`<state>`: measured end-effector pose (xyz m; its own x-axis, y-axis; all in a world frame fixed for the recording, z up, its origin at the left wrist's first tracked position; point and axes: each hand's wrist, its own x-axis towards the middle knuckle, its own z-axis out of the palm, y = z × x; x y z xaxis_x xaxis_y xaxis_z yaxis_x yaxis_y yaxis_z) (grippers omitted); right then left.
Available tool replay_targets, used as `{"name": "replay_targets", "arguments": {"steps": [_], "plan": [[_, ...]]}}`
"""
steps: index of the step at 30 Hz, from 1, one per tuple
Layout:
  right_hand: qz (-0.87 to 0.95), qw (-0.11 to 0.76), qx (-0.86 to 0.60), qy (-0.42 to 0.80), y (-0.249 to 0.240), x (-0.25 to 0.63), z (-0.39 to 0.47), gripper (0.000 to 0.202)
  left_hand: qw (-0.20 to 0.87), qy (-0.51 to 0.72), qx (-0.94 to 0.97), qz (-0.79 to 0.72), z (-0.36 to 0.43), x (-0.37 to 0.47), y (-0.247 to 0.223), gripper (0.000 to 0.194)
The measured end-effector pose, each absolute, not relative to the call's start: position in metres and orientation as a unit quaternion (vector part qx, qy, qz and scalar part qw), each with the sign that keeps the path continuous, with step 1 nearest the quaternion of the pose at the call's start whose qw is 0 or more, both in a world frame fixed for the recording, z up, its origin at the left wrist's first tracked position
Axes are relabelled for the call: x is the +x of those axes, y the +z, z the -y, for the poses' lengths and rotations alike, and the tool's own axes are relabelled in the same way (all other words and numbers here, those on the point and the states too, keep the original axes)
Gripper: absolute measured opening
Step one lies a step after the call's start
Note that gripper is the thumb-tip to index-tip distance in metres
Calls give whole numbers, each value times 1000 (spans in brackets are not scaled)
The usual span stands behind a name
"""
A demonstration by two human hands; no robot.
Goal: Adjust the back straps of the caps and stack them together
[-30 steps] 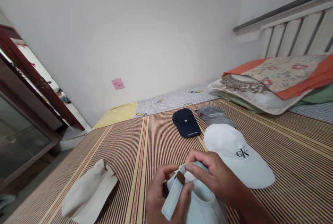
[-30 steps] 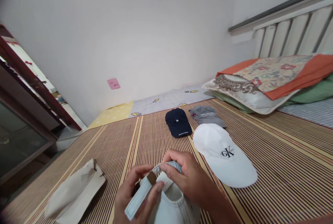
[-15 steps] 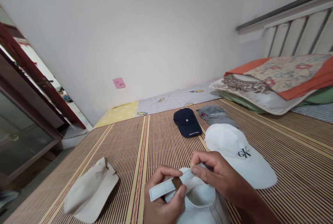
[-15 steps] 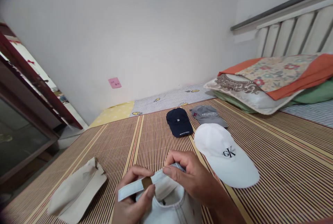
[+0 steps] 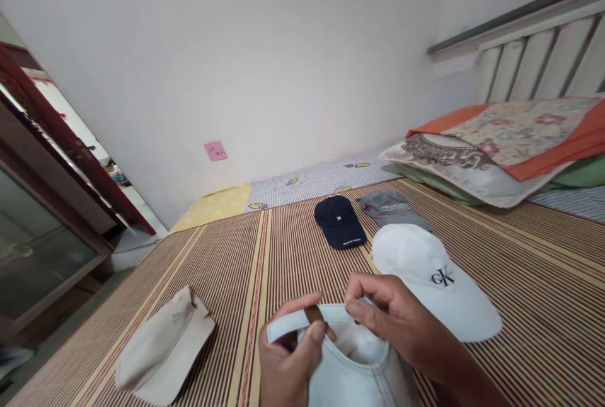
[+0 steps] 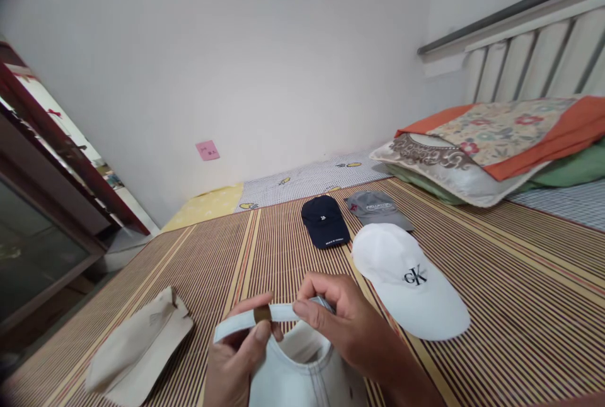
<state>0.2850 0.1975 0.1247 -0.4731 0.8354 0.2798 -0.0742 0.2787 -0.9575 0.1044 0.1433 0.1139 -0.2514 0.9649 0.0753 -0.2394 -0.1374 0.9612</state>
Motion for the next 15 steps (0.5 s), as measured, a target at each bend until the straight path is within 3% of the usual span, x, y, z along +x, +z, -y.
{"name": "replay_targets", "arguments": {"steps": [10, 15], "plan": [[687, 431, -309, 497, 115, 287, -207, 36, 616, 563, 371, -407, -154, 93, 102, 42], [719, 438, -317, 436, 121, 287, -203, 14, 637, 523, 391, -409, -159, 91, 94, 46]]}}
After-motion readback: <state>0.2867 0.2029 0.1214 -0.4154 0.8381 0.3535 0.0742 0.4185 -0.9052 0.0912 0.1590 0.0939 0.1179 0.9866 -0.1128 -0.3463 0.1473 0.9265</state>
